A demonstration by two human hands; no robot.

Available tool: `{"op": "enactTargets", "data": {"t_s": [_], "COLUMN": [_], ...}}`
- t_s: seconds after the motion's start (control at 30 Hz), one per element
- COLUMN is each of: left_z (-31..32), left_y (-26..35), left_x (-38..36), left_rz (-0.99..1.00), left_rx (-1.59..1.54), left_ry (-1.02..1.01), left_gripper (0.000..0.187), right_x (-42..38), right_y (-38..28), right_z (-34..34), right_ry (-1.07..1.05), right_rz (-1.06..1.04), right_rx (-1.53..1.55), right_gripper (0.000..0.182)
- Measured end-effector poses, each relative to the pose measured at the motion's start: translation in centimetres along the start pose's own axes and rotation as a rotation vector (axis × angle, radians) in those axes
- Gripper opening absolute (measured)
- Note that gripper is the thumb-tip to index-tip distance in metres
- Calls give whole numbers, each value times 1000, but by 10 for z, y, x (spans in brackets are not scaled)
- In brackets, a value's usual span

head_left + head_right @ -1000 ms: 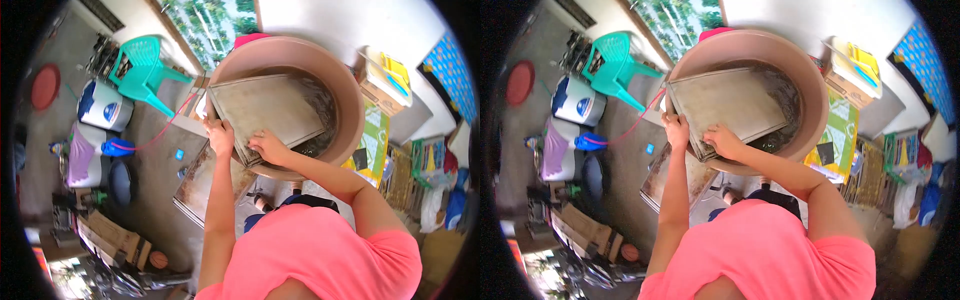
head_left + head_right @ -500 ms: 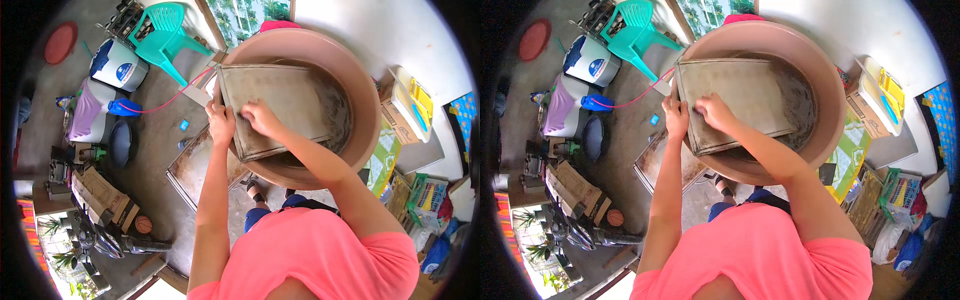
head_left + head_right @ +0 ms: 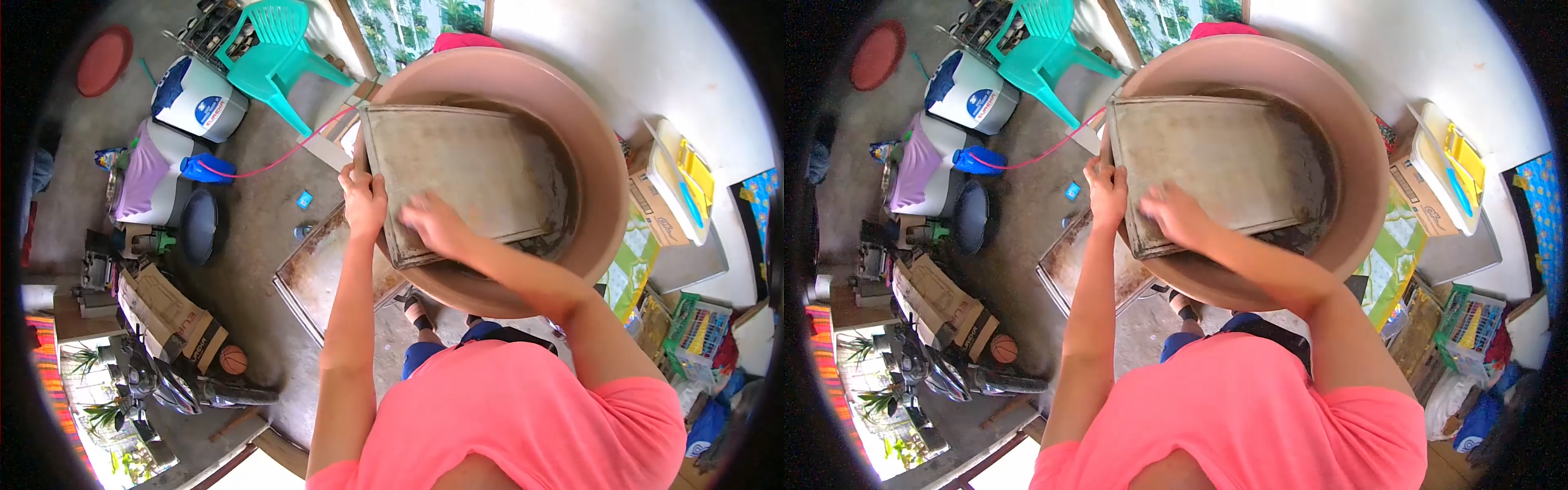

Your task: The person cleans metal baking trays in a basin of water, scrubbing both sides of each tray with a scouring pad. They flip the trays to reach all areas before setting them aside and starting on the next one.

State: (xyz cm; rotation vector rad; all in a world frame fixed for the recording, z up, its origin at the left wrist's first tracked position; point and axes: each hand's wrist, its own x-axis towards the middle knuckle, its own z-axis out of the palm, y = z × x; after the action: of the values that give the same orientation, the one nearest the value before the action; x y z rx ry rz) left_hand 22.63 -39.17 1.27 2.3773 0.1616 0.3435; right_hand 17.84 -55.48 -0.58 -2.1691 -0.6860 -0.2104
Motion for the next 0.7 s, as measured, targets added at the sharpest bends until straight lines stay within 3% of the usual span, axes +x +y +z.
{"op": "enactTargets", "data": {"t_s": [0.13,0.23,0.33,0.43,0.5,0.6,0.67,0.7], "left_z": [-1,-2,-2,0,-4,-4,-3,-2], "left_y": [0,2,2,-3,5,5,2,0], "left_x": [-3,0,-2,0,-4,-4,-1,-1], "left_rz": [15,-1,-33,-11,-30,-17,3,13], "left_rx": [-11,7,-18,-7,0,-30,-29,-28], "left_ry": [-2,-16,-21,-8,-25,-7,-4,-3], "left_gripper": [25,25,25,26,26,26,25,25], "right_x": [-25,51,66,-14,-27,28,90,91], "right_y": [-8,26,33,-8,-15,3,53,50], "right_z": [-7,-1,-1,-14,-16,-7,16,16], "right_ry": [-85,91,100,-41,-132,19,175,230], "right_rz": [-120,14,-14,-154,-103,-79,111,96], "right_rx": [51,2,-53,51,106,63,186,136], "right_gripper": [15,10,9,18,17,14,11,10]}}
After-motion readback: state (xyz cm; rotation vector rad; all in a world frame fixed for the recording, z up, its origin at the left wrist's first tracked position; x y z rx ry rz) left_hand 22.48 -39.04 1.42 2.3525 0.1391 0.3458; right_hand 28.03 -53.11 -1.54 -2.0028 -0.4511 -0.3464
